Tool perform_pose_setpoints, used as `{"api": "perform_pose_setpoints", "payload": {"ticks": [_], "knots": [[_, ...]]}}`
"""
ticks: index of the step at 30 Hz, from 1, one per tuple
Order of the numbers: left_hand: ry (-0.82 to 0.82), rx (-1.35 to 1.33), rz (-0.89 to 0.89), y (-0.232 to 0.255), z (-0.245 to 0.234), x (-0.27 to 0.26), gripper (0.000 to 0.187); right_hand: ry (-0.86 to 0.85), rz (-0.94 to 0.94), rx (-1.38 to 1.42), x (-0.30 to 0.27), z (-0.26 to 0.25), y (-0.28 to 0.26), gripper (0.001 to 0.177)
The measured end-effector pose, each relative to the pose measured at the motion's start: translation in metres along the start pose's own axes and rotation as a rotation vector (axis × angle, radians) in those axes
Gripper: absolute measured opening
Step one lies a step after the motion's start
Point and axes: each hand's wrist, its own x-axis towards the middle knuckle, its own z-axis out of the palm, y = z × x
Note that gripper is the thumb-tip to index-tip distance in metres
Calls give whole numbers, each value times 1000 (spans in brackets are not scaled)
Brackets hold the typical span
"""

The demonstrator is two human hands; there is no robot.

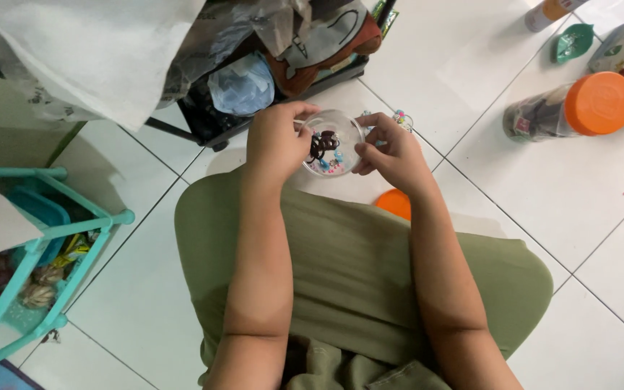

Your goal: The person sits on the floor and opens a clear plastic container with an orange lid. They pour out small hair accessories, then pick them up one by one, separating and arranging them before placing them back into the container. Finally, they close the lid and place the container on a nearby shelf.

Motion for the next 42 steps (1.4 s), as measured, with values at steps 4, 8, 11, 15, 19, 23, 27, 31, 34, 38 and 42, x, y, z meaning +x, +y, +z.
{"api": "perform_pose_setpoints", "payload": {"ticks": [4, 8, 11, 15, 19, 23, 27, 31, 34, 38, 42], "knots": [[-183, 162, -23, -6, -6, -6, 34, -165, 22, -92, -3, -2, 0, 43], [-436, 358, -101, -6, 6, -7, 38, -321, 114, -155, -6, -9, 12, 42], [-497, 382, -150, -6, 9, -6, 38, -373, 157, -167, 1, -20, 21, 34], [-384, 374, -200, -8, 1, -2, 38, 143, 163, -316, 34, -29, 36, 20], [-217, 351, -209, -9, 0, 5, 40, 336, -15, -650, 69, -23, 58, 24], [-150, 312, -236, -8, 6, 13, 38, 257, -125, -846, 85, -5, 92, 22], [-140, 311, -249, -11, 14, 16, 37, 324, -260, -1012, 97, 8, 127, 32], [-146, 296, -251, -17, 20, 19, 38, 341, -409, -1064, 99, 9, 148, 34], [-159, 272, -269, -22, 26, 22, 40, 391, -326, -901, 94, 6, 142, 21], [-114, 230, -170, -31, 37, 23, 38, 610, -143, -7, 62, -9, 106, 26], [-18, 151, -96, -41, 58, 22, 32, 369, -315, 283, 21, -15, 60, 43]]}}
